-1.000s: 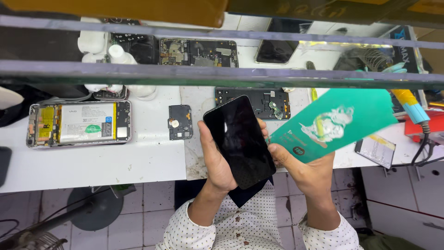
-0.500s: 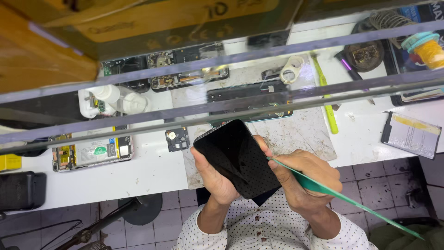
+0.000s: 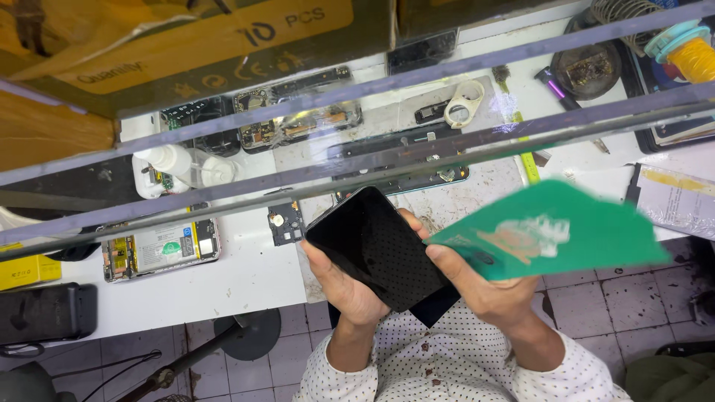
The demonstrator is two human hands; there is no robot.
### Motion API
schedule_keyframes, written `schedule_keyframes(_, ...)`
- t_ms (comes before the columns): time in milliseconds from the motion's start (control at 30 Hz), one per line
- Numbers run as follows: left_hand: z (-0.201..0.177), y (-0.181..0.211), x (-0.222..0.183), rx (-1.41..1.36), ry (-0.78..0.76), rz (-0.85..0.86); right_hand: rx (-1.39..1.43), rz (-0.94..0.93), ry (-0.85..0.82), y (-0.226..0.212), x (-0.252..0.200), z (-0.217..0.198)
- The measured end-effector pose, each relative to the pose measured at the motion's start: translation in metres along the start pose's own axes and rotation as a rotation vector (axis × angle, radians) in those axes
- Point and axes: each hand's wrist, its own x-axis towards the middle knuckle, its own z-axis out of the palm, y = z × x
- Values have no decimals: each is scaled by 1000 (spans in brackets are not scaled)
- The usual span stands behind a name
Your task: The person uses a green plastic card to pry and separate the screen assembly from the smartphone's frame. They work along the edges of the device, then flip it to inspect the internal components and ribbon cables.
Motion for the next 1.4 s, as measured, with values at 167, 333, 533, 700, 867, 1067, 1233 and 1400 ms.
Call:
schedule_keyframes(167,2,-4,2,77,44,-8,-45,122,-78,-7,7,-18)
schedule_keyframes(333,5,-4,2,86,0,48,-18,67,17,7,-2,-6)
schedule_keyframes(533,5,-4,0,122,-6,47,194,100,94,24,-11,4)
schedule_keyframes(700,4,-4,-1,157,4,46,199,87,112,27,-12,8)
schedule_keyframes(867,2,-5,0,169,-30,79,187,84,106,27,-12,7)
schedule_keyframes(1067,2,-6,1,111,10,72,203,92,85,24,-5,10)
schedule_keyframes(1233,4,-7,3,87,-1,105,197,75,53,11,6,5)
schedule_keyframes(1400,11,-4,6,37,20,127,135,54,-110,-11,14,-21)
